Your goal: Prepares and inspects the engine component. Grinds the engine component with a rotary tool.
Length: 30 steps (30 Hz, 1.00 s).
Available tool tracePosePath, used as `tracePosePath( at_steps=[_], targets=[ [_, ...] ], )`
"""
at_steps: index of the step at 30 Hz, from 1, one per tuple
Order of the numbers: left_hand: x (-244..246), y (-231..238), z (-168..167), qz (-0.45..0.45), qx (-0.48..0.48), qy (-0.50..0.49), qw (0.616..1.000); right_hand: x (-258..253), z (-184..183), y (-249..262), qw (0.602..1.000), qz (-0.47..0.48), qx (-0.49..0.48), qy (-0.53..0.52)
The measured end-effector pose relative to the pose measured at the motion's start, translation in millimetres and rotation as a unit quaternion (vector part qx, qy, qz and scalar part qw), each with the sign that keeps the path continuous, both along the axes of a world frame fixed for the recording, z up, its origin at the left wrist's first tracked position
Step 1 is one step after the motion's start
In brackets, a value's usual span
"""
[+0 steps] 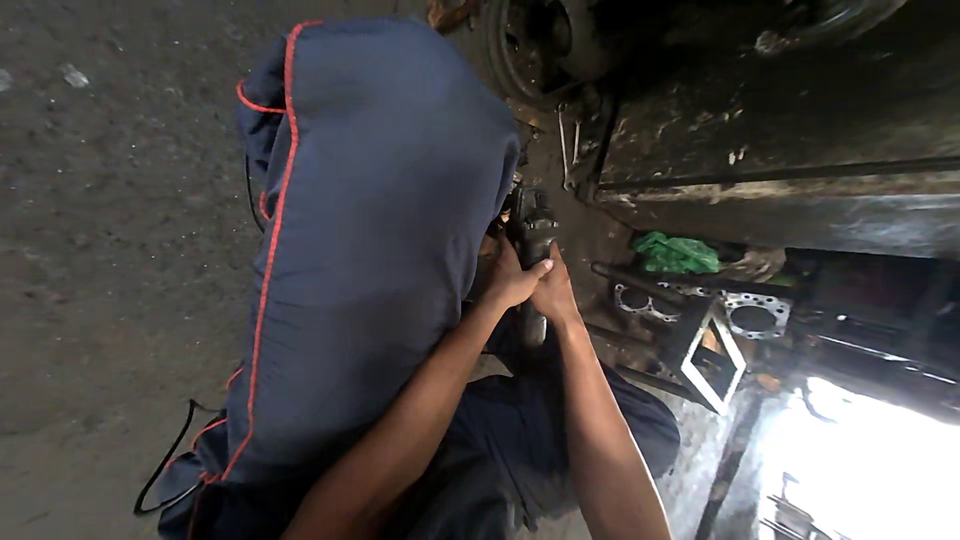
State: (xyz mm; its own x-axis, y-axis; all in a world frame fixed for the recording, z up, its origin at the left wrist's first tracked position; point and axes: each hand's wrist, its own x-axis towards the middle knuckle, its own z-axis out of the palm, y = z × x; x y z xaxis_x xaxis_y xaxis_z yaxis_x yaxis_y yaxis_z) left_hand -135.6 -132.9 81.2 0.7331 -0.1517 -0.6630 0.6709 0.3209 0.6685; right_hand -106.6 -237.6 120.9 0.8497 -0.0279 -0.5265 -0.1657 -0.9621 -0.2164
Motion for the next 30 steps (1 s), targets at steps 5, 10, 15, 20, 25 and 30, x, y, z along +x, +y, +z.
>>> tracePosePath(
  at_steps=[5, 10, 15, 20, 25, 30],
  targets=[
    [0, 3, 17, 0.003, 0.031, -0.004, 1.0, 2, 20, 5, 1.0, -0.01, 0.023, 0.008],
    [-2, 11, 45, -0.026, 0.062, -0.015, 0.998, 0, 43, 7, 0.997, -0.02, 0.07, 0.008],
    [-6, 16, 63, -0.038, 0.073, -0.03, 0.996, -5, 56, 5, 0.996, -0.033, 0.085, -0.005],
    [-4, 17, 62, -0.062, 0.06, -0.021, 0.996, -9, 55, 5, 0.993, -0.053, 0.102, -0.006],
    [0, 15, 38, -0.039, 0.047, -0.004, 0.998, 0, 33, 5, 0.998, -0.009, 0.064, 0.0],
    [3, 11, 16, -0.008, 0.028, 0.001, 1.0, 8, 16, 8, 1.0, 0.005, 0.009, 0.019]
  ],
)
